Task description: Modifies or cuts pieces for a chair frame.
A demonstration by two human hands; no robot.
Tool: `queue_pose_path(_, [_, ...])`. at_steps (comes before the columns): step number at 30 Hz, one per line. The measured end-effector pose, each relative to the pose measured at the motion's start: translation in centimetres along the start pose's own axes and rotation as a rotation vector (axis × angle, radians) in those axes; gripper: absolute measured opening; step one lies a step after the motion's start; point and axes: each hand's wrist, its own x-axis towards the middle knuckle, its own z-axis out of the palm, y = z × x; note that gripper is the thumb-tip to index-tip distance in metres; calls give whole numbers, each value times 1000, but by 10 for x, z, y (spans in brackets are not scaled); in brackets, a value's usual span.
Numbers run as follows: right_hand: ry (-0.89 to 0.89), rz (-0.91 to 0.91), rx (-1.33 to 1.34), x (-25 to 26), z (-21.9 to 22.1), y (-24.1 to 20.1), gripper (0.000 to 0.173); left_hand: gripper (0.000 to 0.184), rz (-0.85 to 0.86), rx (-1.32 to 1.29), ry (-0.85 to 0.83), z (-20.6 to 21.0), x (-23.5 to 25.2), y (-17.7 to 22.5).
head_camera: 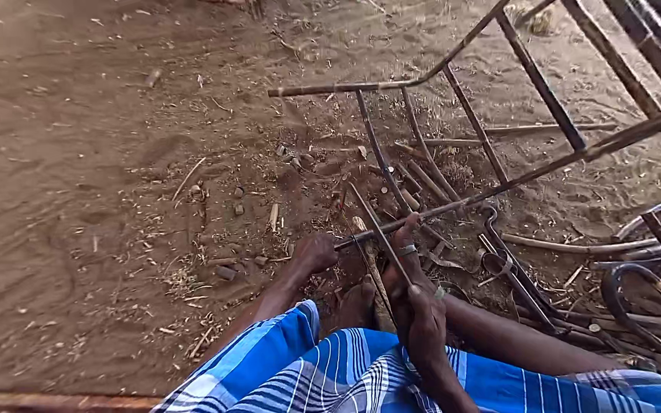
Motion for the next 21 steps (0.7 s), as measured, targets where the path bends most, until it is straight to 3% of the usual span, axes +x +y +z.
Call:
queue_pose_path(5, [-18, -21, 76, 1, -6, 0, 52, 36, 1, -3, 5, -10, 1, 3])
queue_pose_path(10, [-20, 59, -43, 27, 12, 12, 54, 34, -11, -58, -34, -6, 2, 5])
queue_pose_path(13, [-7, -41, -19, -1, -3, 14, 55, 36, -22, -47, -19, -10, -2, 6])
queue_pose_path(15, [4, -141, -31, 19, 9, 18, 54, 37, -10, -54, 6, -19, 9, -1])
queue_pose_path(19, [-96, -49, -123, 52, 31, 20, 54, 32, 36, -95, -4, -2, 7, 1])
queue_pose_path(21, [-101, -78, -138, 31, 19, 24, 53, 32, 26, -81, -5, -8, 1, 2])
